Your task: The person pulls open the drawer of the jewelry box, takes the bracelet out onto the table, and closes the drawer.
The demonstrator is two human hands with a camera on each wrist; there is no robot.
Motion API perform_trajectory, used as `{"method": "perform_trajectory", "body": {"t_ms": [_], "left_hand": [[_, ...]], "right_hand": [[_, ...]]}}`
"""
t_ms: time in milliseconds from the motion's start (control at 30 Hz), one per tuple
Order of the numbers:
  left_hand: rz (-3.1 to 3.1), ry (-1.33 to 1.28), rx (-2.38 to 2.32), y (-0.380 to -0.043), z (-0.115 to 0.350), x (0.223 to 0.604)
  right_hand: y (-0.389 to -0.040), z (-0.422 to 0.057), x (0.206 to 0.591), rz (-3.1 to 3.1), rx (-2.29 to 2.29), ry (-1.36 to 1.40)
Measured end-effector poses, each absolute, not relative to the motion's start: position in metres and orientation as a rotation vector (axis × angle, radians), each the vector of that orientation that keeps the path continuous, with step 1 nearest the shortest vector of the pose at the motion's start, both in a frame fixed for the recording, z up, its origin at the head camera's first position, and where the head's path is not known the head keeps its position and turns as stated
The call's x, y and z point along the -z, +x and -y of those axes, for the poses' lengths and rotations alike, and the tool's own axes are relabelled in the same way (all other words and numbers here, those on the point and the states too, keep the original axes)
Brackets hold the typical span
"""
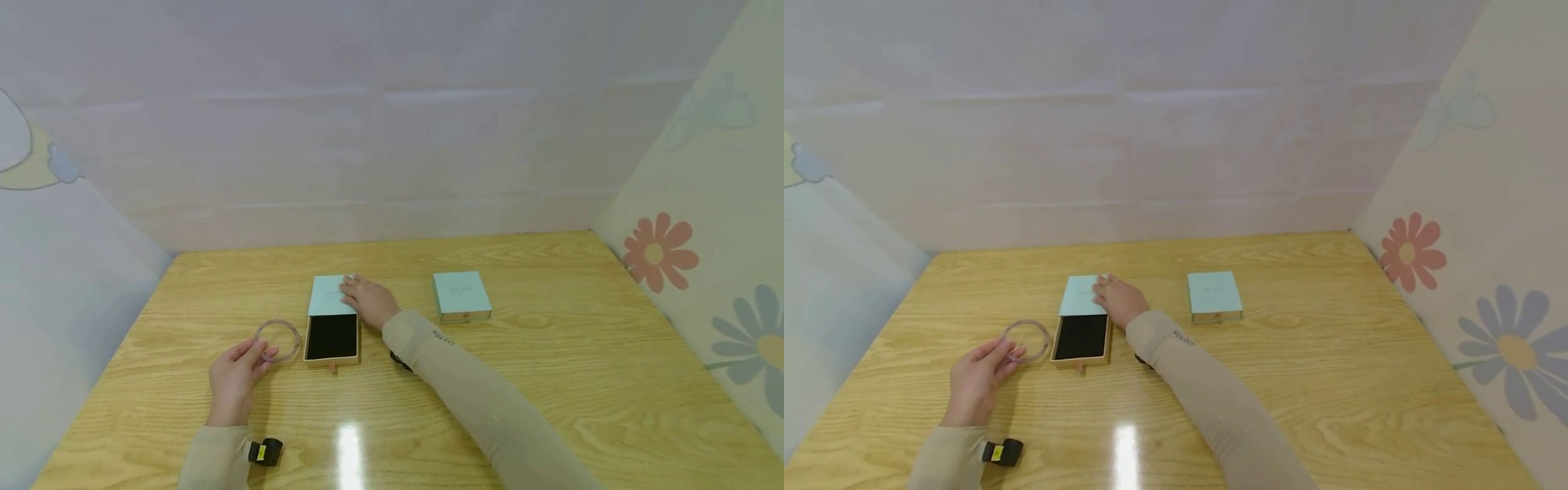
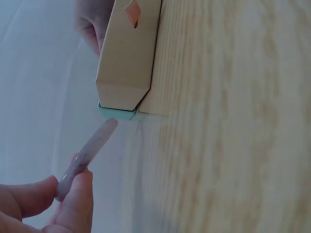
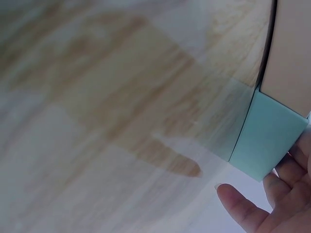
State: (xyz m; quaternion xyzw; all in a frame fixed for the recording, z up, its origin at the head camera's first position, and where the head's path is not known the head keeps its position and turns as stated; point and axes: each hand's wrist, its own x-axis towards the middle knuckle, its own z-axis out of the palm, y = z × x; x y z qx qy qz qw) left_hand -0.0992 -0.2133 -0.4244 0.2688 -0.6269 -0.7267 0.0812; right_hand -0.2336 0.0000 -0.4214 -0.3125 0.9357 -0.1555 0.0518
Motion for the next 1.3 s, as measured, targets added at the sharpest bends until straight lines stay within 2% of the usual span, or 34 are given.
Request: {"method": "perform_trajectory", "body": {"t_ms": [933, 1300], "left_hand": [[2.076, 0.838, 2.153, -0.101, 0.225, 0.421], [2.325, 0.725, 2.109, -0.113, 0.241, 0.417]], "right_hand": [[-0.234, 0.001, 0.426, -2.862, 0.435, -0.97], [-0.234, -0.001, 0.423, -2.863, 0.46, -0.977]]}}
